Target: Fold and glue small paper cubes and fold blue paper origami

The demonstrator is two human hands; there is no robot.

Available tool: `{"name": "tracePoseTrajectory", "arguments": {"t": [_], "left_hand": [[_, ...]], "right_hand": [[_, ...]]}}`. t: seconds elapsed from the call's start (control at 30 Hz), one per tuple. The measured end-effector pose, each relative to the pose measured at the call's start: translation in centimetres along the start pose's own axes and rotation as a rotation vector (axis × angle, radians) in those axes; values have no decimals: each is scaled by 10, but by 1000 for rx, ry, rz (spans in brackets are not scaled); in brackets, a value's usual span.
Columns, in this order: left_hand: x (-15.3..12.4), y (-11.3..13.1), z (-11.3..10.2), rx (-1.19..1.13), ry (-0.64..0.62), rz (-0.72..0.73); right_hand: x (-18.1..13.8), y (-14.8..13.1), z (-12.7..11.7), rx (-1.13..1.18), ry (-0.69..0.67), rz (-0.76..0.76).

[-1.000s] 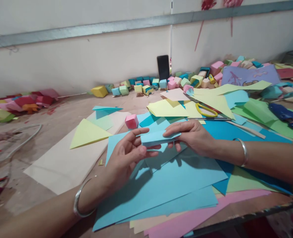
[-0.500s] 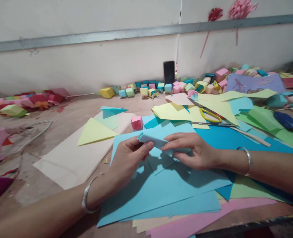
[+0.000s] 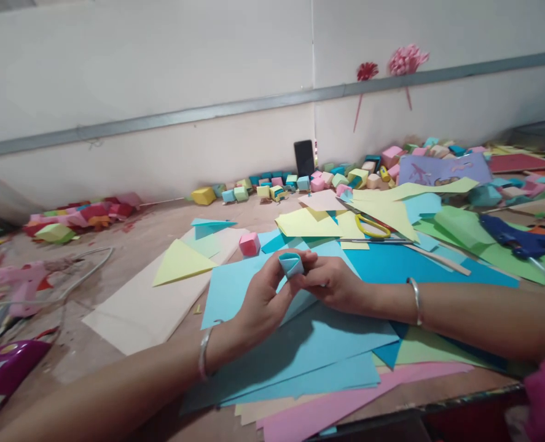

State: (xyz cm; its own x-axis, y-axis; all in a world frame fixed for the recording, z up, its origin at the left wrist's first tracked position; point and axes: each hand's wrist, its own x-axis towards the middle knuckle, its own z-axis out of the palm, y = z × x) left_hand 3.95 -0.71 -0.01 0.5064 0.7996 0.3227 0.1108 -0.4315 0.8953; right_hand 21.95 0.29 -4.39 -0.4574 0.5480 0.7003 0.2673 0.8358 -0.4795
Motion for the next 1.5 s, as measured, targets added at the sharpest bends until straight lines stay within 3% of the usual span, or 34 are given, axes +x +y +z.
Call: {"name": "tracePoseTrajectory", "arguments": {"t": [0.13, 0.27, 0.4, 0.7, 0.97, 1.2, 1.5], "left_hand": [[3, -9, 6, 53, 90, -3], [3, -13, -1, 174, 196, 105], [1, -17, -7, 288, 131, 129], [0, -23, -6, 359, -9, 198], [-3, -30, -7, 480, -106, 325], [1, -29, -3, 513, -97, 438], [-3, -28, 0, 513, -115, 372]], "right_hand": [[-5, 2, 1, -89, -30, -84], [2, -6, -15, -271, 148, -88], [15, -18, -33, -360, 243, -157], [19, -25, -35, -393, 98, -249], [20, -24, -37, -304, 75, -324], [20, -19, -41, -196, 21, -307], [17, -28, -33, -171, 99, -279]]}}
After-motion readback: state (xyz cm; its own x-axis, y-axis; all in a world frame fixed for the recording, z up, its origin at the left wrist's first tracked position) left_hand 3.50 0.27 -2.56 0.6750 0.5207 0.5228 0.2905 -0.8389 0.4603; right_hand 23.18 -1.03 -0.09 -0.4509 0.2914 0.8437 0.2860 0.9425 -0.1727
